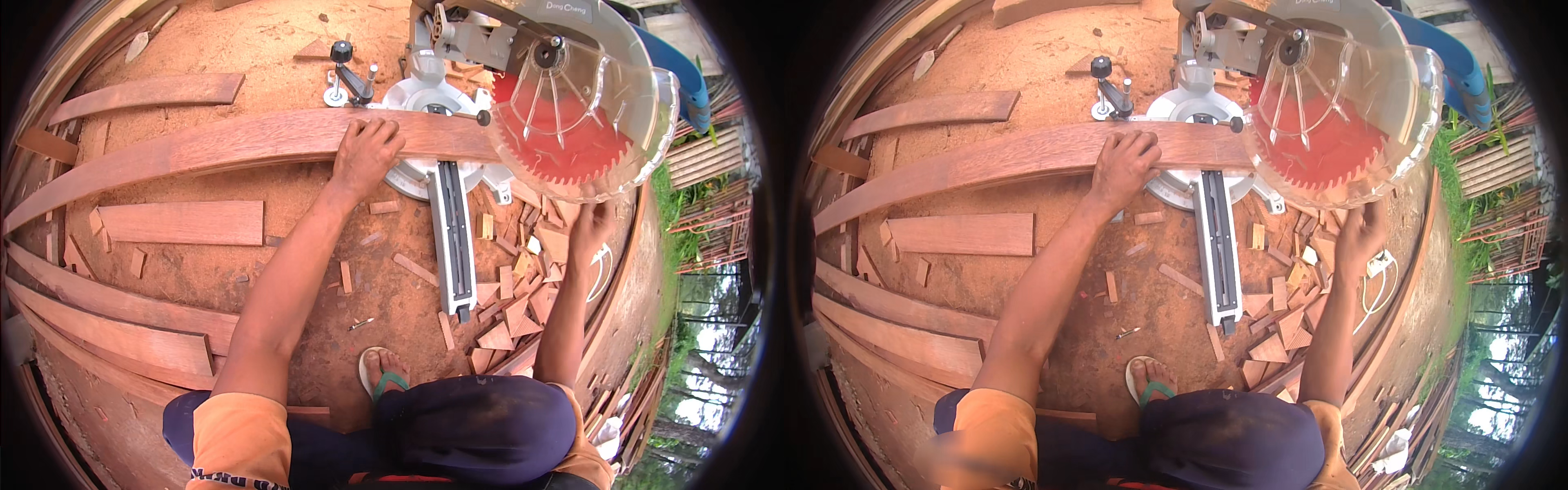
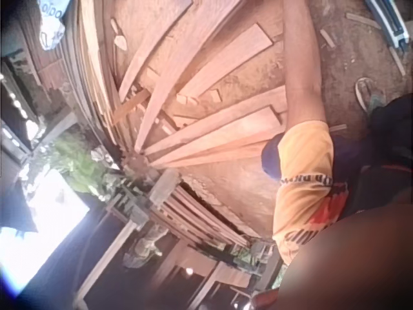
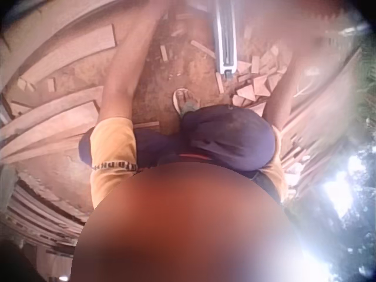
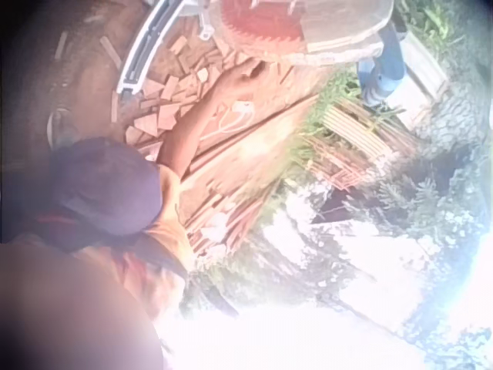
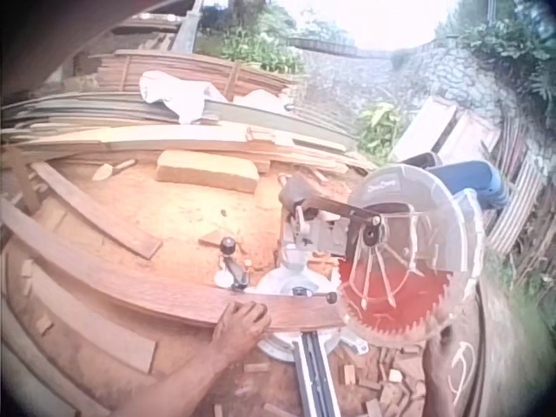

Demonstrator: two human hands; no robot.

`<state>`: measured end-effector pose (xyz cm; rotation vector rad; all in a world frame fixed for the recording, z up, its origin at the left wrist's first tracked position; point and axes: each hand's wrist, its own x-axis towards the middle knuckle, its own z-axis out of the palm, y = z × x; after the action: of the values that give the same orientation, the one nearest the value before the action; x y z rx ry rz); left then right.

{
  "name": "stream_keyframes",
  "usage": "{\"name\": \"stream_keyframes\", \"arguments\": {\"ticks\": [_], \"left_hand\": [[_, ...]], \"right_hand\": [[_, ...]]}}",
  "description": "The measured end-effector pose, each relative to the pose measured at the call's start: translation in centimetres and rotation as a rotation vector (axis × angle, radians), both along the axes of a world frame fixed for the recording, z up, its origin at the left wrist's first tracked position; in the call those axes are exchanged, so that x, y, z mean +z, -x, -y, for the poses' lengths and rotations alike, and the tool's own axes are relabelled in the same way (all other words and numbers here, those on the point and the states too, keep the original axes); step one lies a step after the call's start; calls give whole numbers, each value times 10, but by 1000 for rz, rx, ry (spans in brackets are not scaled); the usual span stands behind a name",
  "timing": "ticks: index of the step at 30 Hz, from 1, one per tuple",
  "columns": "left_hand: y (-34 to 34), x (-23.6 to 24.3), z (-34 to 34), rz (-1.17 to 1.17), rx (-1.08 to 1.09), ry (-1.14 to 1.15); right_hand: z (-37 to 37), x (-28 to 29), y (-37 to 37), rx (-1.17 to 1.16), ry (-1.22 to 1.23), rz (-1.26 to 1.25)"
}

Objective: The person measures and marks wooden planks, then uses a miter saw to cut them to size. They handle the planks by hand, positioning them on the saw and adjusting the fence before cutting. The cut pieces are placed aside on the floor.

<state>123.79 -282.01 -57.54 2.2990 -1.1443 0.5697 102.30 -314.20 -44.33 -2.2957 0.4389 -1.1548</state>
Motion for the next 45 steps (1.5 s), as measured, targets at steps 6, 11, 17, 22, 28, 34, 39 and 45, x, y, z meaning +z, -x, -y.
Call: {"name": "stream_keyframes", "arguments": {"ticks": [6,11,17,22,28,34,39,45], "left_hand": [[2,-8,-12,37,-64,-41],[12,-3,-6,2,-43,-32],[15,-4,-9,-69,9,66],[9,-5,-17,-58,25,74],[11,-9,-8,-64,3,91],[9,-11,-9,-38,-5,65],[7,3,-9,37,-47,-24],[3,1,-7,61,-52,-48]], "right_hand": [[-27,242,2,12,610,265],[23,297,-80,276,555,-416],[16,262,-46,391,330,-572],[-38,204,-5,474,413,-726],[-49,140,36,231,546,-796],[-54,139,39,254,596,-668],[-55,139,40,241,619,-674],[-53,129,45,236,646,-649]]}}
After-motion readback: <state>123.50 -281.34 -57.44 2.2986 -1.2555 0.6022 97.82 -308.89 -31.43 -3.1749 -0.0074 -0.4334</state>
